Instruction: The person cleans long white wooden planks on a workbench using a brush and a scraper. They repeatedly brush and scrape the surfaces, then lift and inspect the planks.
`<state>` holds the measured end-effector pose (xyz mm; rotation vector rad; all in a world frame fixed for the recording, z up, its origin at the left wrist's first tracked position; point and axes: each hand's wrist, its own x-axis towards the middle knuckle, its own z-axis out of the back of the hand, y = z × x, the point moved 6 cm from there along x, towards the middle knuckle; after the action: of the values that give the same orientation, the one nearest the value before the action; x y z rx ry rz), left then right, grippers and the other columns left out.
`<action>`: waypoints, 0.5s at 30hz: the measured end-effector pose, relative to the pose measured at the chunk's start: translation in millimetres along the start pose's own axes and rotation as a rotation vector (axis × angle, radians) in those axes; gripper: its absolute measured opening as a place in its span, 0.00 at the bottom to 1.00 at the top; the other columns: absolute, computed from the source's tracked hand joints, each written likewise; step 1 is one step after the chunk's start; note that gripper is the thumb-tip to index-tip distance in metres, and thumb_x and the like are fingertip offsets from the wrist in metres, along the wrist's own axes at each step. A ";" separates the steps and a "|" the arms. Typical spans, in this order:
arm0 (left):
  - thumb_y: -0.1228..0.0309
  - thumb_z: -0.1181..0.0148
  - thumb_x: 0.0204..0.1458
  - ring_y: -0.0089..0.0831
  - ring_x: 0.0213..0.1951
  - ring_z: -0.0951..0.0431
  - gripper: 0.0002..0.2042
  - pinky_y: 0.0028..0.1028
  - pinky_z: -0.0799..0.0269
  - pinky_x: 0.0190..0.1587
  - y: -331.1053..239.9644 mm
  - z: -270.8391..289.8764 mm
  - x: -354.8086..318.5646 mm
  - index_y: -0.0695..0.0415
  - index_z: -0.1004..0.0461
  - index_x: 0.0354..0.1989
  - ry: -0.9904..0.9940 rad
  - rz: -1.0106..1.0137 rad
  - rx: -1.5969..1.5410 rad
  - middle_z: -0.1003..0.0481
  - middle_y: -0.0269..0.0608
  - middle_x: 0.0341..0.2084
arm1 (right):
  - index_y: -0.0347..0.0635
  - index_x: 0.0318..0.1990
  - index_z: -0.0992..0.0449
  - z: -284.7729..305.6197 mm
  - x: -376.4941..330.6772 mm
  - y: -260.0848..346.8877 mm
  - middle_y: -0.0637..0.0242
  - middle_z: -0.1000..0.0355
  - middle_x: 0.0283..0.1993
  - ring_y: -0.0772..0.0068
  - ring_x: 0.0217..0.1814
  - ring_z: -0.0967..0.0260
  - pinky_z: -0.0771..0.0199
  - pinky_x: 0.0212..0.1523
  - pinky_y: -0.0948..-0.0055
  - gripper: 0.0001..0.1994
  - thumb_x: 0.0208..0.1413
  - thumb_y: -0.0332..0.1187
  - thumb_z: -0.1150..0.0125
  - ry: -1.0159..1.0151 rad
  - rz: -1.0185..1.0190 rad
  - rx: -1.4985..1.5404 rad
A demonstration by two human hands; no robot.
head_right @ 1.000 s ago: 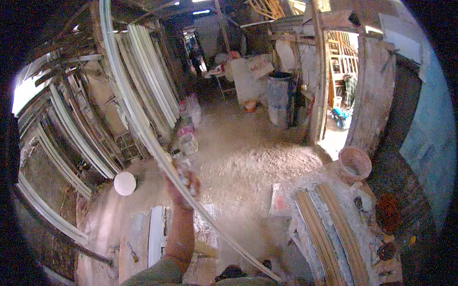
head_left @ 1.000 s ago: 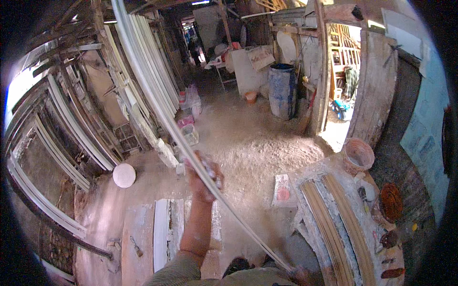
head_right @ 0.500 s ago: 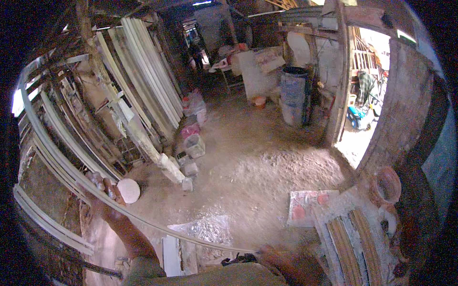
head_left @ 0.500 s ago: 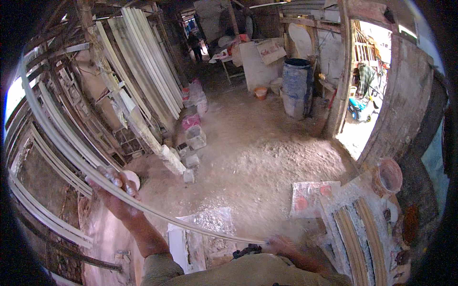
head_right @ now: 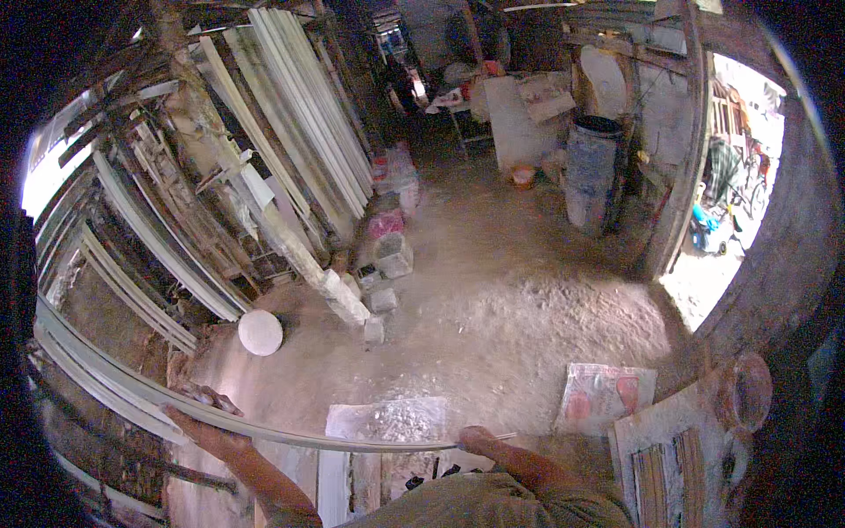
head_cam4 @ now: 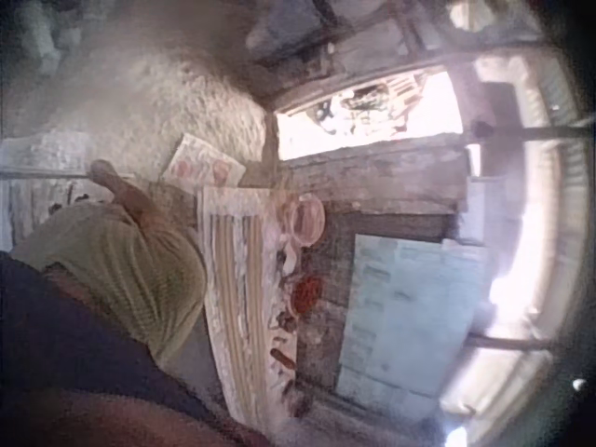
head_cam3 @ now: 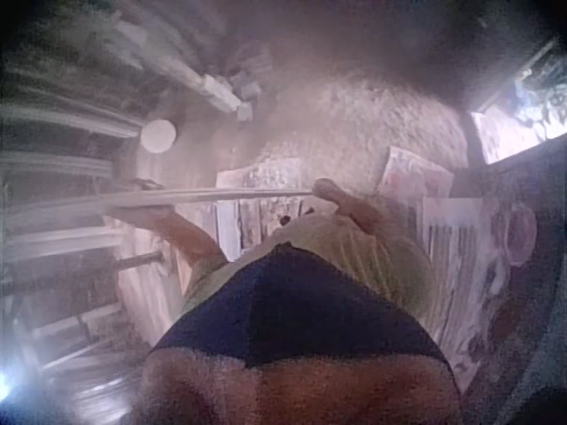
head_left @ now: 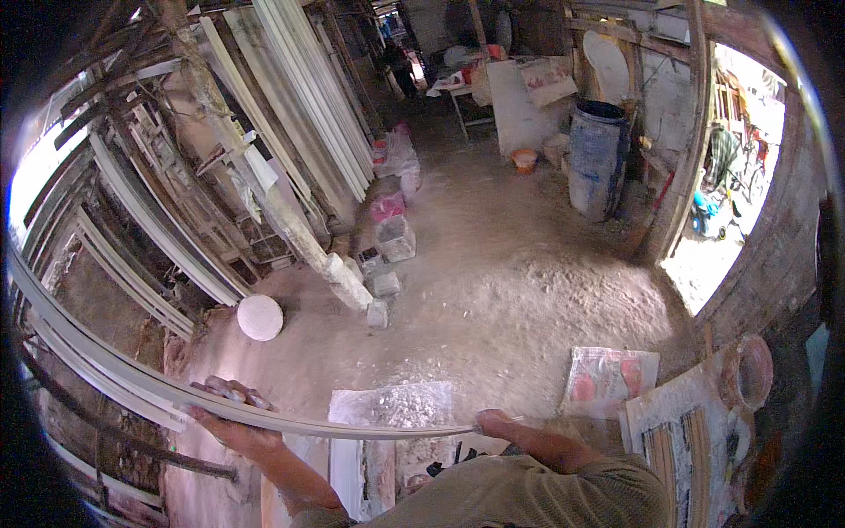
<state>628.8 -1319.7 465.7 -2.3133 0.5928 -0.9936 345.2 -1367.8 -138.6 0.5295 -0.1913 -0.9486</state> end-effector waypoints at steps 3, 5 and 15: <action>0.46 0.56 0.62 0.20 0.14 0.32 0.20 0.20 0.30 0.11 6.5 -6.4 -14.7 0.51 0.33 0.40 0.078 0.021 -0.027 0.33 0.32 0.19 | 0.39 0.26 0.24 8.3 2.9 1.6 0.53 0.26 0.29 0.47 0.35 0.26 0.24 0.38 0.53 0.10 0.49 0.37 0.45 -0.056 0.043 0.002; 0.46 0.55 0.62 0.21 0.15 0.30 0.20 0.20 0.28 0.13 15.9 -15.1 -22.4 0.51 0.31 0.43 0.068 0.026 -0.077 0.32 0.32 0.19 | 0.39 0.26 0.24 10.7 3.6 -12.9 0.53 0.26 0.28 0.47 0.35 0.26 0.23 0.38 0.54 0.11 0.50 0.37 0.45 -0.062 0.029 -0.016; 0.44 0.51 0.59 0.22 0.17 0.30 0.20 0.25 0.26 0.12 58.3 -35.0 -47.4 0.47 0.34 0.45 0.055 0.081 -0.130 0.35 0.31 0.22 | 0.38 0.35 0.24 18.0 -4.0 -34.0 0.51 0.27 0.36 0.46 0.42 0.28 0.27 0.46 0.51 0.13 0.56 0.40 0.47 0.105 -0.050 -0.014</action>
<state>562.1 -1346.8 424.5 -2.3602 0.7884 -1.0103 311.4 -1386.7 -140.2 0.5719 -0.0770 -0.9670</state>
